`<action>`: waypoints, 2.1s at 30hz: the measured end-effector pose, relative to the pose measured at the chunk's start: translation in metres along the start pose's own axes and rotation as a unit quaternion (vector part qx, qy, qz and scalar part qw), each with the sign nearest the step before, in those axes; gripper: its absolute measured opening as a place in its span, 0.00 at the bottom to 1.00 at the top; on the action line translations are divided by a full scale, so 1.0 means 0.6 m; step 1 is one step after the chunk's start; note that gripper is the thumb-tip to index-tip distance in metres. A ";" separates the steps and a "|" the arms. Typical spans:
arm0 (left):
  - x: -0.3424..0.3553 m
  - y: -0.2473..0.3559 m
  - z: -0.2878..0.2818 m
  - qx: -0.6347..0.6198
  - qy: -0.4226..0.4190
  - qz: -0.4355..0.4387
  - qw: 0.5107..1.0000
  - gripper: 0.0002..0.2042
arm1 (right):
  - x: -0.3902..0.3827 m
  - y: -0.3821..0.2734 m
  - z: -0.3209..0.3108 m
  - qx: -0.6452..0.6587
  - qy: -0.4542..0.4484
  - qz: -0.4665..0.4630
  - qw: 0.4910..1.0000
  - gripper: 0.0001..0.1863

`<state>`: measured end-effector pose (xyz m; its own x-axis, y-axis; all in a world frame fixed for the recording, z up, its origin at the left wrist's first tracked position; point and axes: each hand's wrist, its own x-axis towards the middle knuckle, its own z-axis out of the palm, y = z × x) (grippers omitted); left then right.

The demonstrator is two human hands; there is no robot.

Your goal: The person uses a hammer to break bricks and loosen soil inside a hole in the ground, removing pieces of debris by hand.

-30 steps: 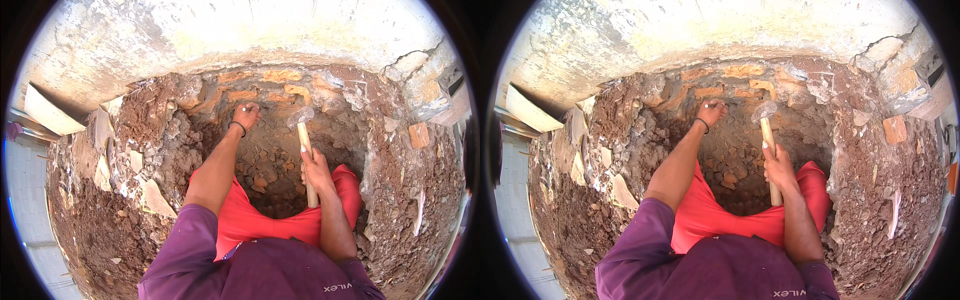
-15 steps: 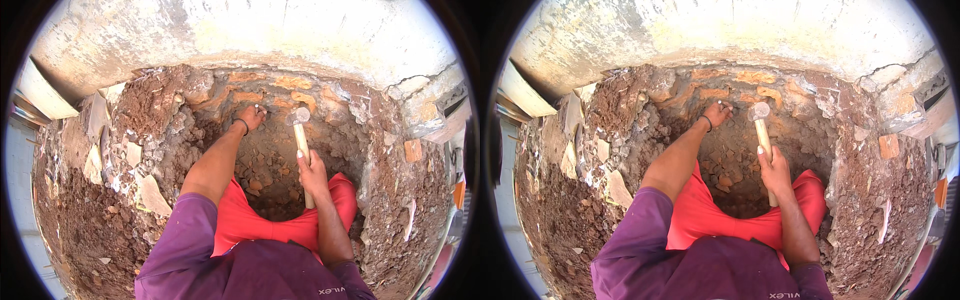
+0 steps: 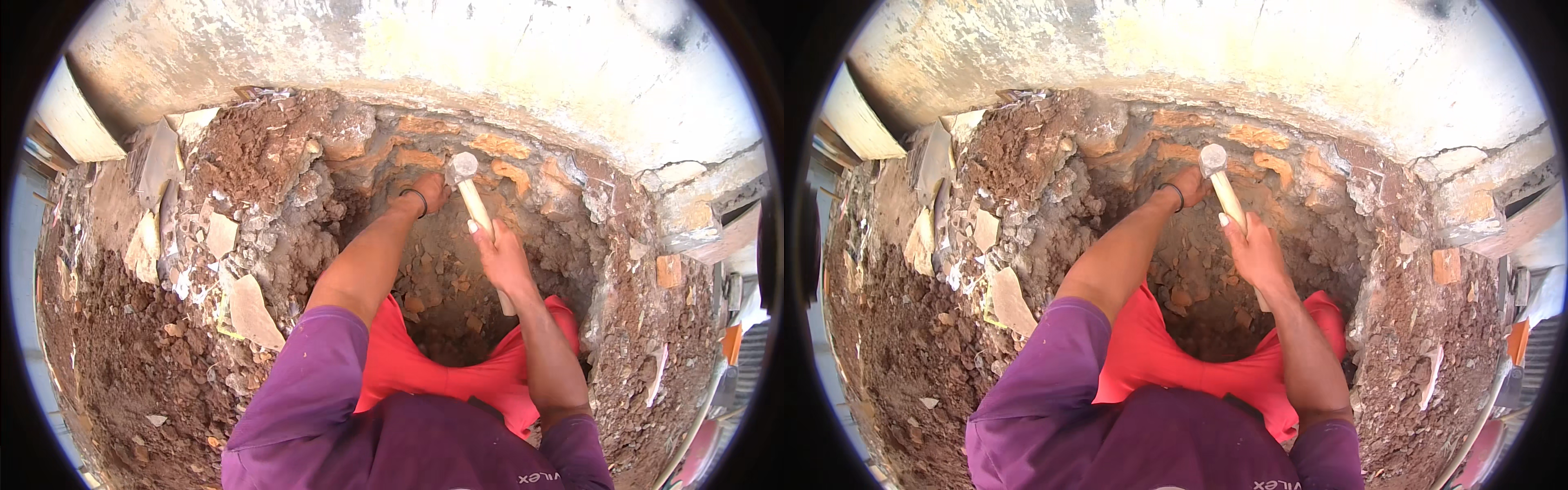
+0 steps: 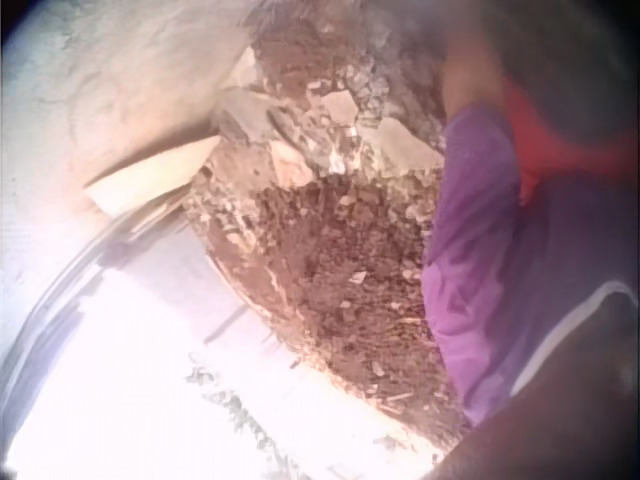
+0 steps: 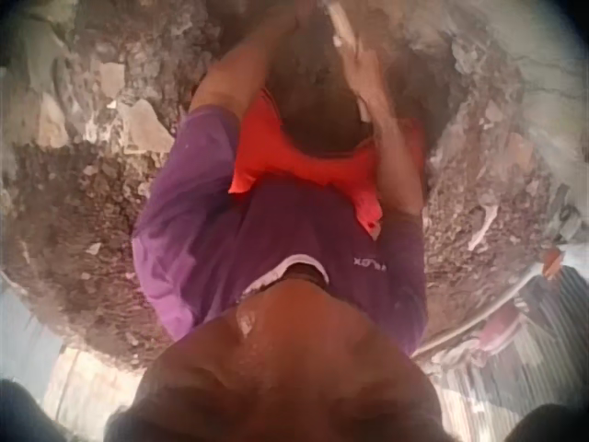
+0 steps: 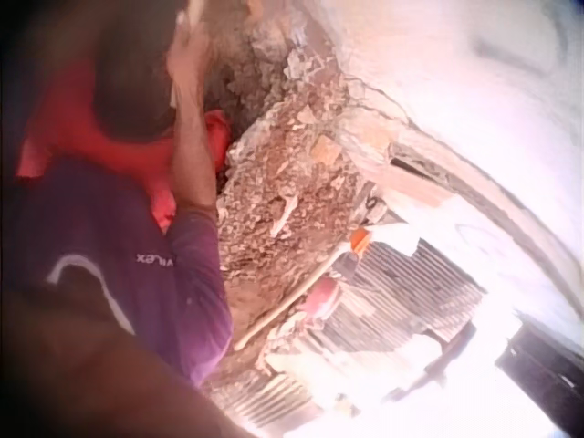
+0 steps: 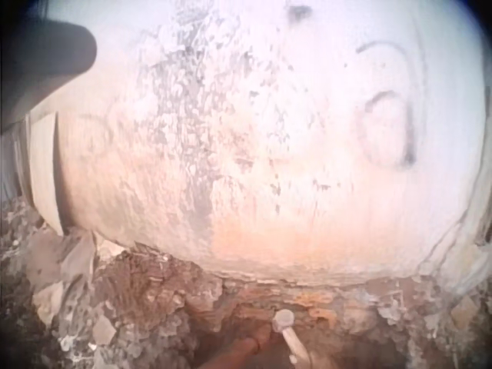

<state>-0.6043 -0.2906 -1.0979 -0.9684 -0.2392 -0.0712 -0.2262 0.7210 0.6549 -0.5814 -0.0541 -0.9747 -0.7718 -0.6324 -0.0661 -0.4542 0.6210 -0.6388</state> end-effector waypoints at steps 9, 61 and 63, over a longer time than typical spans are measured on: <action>0.013 -0.033 0.014 -0.063 -0.023 -0.018 0.998 0.13 | -0.029 -0.057 -0.005 0.181 0.207 -0.208 0.939 0.22; -0.090 0.076 0.115 -0.067 -0.126 0.004 0.990 0.11 | -0.086 0.129 -0.053 0.331 -0.033 0.244 0.911 0.22; -0.091 0.111 0.121 -0.058 -0.180 0.018 0.982 0.10 | -0.090 0.140 -0.056 0.346 0.000 0.241 0.906 0.22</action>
<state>-0.5739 -0.1820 -1.1050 -0.9549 0.0456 -0.2934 -0.1973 0.6410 0.7418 -0.5929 0.0477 -0.9993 -0.8066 -0.3637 -0.4659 0.3250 0.3854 -0.8636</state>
